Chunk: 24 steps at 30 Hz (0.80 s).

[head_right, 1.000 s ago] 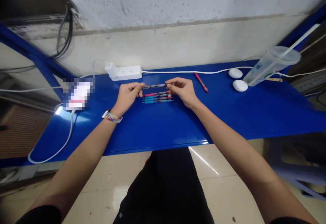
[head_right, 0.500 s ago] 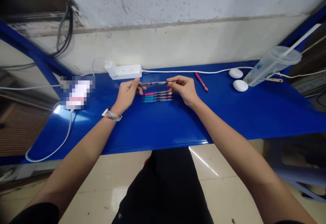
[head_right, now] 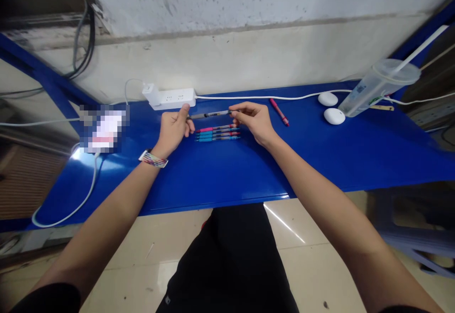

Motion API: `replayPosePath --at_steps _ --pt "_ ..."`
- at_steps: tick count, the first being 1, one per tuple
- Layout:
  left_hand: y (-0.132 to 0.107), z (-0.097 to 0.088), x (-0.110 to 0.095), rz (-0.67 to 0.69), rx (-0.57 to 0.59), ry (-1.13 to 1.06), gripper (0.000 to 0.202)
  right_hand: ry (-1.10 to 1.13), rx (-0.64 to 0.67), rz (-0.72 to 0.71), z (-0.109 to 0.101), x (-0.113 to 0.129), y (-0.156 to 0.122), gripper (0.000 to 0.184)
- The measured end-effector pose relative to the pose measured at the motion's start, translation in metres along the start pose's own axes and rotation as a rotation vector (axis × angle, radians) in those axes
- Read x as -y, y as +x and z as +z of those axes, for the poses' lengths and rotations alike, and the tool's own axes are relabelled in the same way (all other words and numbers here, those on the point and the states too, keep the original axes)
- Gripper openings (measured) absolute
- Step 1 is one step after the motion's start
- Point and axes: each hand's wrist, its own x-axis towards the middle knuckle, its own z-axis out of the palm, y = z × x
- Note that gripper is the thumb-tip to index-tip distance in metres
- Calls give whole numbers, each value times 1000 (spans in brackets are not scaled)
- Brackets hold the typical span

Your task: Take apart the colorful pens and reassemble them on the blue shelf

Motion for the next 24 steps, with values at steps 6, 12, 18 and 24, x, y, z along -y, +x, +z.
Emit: replayPosePath --at_steps 6,12,18,24 --pt "4 -2 -1 76 67 -168 28 31 -54 27 0 1 2 24" --pt "8 -3 7 72 -32 -55 48 101 -67 -2 -4 2 6 18" --pt "13 -3 17 58 -85 -198 14 149 -161 54 -12 4 12 10" --pt "14 -4 21 32 -103 -214 19 194 -208 59 -13 2 13 4"
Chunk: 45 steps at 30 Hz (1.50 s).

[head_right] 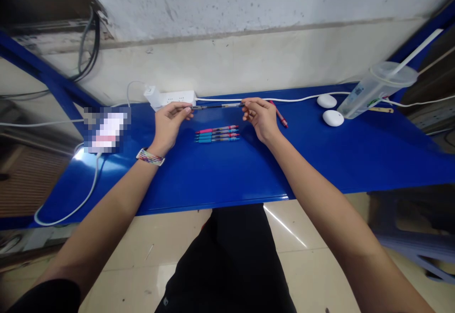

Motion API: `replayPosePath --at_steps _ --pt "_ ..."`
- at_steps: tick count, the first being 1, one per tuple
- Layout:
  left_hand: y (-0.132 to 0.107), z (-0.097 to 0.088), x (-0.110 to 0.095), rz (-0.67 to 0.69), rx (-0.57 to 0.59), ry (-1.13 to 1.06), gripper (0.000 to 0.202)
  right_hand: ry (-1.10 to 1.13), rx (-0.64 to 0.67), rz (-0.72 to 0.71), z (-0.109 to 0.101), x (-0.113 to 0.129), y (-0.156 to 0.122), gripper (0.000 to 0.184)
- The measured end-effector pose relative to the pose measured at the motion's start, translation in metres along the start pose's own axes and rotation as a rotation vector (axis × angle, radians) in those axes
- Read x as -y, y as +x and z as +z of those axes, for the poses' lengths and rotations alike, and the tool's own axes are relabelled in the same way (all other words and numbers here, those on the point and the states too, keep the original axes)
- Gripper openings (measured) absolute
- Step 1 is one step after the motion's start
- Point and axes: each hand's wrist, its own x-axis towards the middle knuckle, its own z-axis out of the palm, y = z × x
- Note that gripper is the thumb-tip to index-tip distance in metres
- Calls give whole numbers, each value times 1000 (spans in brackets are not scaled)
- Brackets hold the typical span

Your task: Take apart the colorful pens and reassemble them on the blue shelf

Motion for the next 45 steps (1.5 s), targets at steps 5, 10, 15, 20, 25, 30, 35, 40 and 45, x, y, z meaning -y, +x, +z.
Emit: replayPosePath --at_steps 5,10,15,20,25,30,35,40,45 --pt "1 2 2 -18 -16 -67 28 -67 -6 -30 -1 -2 1 11" --pt "2 2 3 -19 -20 -93 28 -86 -24 -41 -2 -2 2 14" --pt "2 1 4 -49 -31 -107 24 -61 -43 -19 -2 -1 3 15" --pt "3 1 4 -59 -43 -125 25 -102 -46 -30 -3 -2 5 15" --pt "3 2 5 -60 -42 -135 27 -139 -54 -111 -4 -4 6 21" --pt "2 2 3 -74 -47 -131 27 -137 -65 -167 -3 -3 5 15" --pt "2 2 0 -75 -50 -148 22 -114 -71 -169 -4 -4 6 16" --pt "3 1 0 -52 -55 -113 17 -122 -59 -167 -5 -5 7 15" --pt "-2 5 -7 -54 22 -75 15 -159 73 -153 2 -3 0 16"
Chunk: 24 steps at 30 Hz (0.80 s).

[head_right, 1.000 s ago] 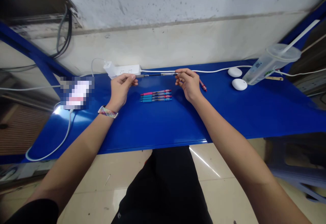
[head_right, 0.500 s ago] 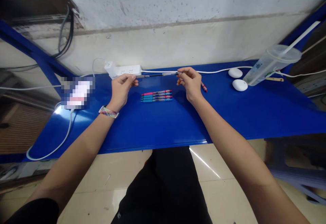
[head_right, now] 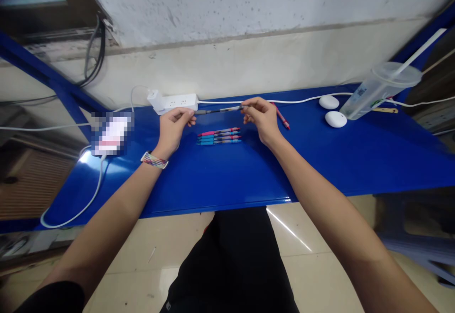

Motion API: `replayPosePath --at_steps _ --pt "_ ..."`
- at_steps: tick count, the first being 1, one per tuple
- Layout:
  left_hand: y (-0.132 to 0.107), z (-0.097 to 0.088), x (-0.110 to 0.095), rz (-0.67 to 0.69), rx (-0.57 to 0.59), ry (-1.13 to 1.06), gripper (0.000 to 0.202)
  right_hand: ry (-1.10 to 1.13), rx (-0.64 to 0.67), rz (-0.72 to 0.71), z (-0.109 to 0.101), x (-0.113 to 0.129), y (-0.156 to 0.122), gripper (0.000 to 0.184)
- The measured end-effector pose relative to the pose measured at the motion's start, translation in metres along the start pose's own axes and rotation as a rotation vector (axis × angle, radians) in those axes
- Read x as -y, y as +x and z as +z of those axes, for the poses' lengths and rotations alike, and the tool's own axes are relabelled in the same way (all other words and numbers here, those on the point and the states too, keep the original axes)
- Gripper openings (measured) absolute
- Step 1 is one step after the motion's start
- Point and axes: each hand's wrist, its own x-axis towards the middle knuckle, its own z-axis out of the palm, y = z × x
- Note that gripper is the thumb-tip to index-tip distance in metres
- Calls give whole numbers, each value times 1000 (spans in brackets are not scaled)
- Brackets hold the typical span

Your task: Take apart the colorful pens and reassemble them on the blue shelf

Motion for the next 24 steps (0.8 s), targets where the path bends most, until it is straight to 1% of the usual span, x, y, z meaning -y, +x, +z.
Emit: replayPosePath --at_steps 2,4,6,8,9,10,12,13,15,19,22,23,24 --pt "-4 2 -2 -17 91 24 18 -39 78 22 4 1 -4 17" --pt "-6 4 -4 -18 152 78 30 -63 122 38 6 1 -6 18" --pt "-7 4 -4 18 156 152 46 -60 138 48 8 1 -7 18" --pt "-8 3 -4 62 145 205 53 -45 142 65 8 2 -8 17" --pt "-7 4 -4 72 144 206 51 -36 136 80 8 2 -8 16" --pt "-7 4 -4 72 147 192 45 -28 126 99 9 3 -8 15" --pt "-7 5 -6 58 155 138 25 -13 95 141 10 4 -8 13" --pt "-8 6 -7 50 159 105 19 -3 79 161 10 4 -8 11" --pt "-8 8 -9 31 178 57 24 24 62 185 11 5 -8 10" --pt "-10 9 -12 4 222 33 21 52 81 189 11 5 -8 13" --pt "-12 8 -15 62 205 47 34 60 99 193 11 5 -8 15" --pt "-12 8 -16 73 206 55 36 67 101 194 11 4 -8 15" --pt "-12 8 -17 73 215 63 33 74 102 193 11 4 -8 14"
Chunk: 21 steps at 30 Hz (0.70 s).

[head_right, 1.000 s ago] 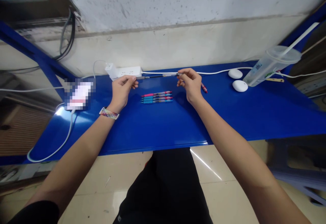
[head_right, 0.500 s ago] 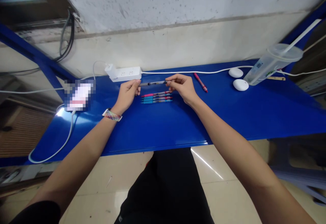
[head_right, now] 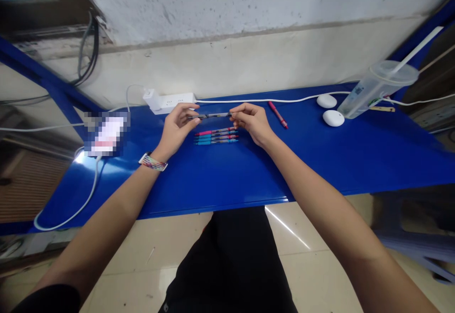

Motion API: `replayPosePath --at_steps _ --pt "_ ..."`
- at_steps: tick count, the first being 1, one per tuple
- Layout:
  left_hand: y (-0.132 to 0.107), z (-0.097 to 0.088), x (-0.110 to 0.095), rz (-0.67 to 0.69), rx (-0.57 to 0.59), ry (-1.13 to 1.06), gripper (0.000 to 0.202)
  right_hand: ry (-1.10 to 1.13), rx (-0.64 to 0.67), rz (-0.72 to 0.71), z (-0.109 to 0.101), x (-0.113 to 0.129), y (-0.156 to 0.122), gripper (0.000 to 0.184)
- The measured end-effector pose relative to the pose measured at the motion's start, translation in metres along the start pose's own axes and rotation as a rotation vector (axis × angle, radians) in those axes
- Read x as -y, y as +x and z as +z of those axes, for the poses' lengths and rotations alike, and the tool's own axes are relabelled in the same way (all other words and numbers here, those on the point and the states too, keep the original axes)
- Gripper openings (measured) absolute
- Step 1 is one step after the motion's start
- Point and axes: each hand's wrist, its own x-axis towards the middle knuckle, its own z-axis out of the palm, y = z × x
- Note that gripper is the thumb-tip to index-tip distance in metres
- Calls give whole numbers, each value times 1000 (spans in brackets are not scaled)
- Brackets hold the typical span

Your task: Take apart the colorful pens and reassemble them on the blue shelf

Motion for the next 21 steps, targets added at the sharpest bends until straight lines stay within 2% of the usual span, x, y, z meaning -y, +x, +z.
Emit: replayPosePath --at_steps 3,4,7,8,10,12,15,16,19,21 --pt "0 1 0 -27 21 14 22 -2 0 -7 1 0 0 12" --pt "0 1 0 -25 14 20 24 -9 -2 -8 1 -1 0 11" --pt "1 2 2 5 -26 33 47 -25 0 -7 0 -1 0 11" --pt "1 3 3 4 -27 25 47 -23 4 -6 0 -1 0 11" --pt "1 3 3 -18 -12 2 33 -14 11 -10 -1 -2 0 11" --pt "1 2 3 -27 -5 7 28 -16 13 -12 -1 -2 0 10" --pt "1 2 2 22 -22 53 53 -20 4 -12 0 -2 0 8" --pt "0 2 2 32 -26 58 54 -15 3 -11 1 -2 0 8" --pt "0 3 3 11 -10 47 31 -1 11 -7 2 -1 -1 10" --pt "0 4 3 30 -10 53 35 0 11 -6 2 -1 0 10"
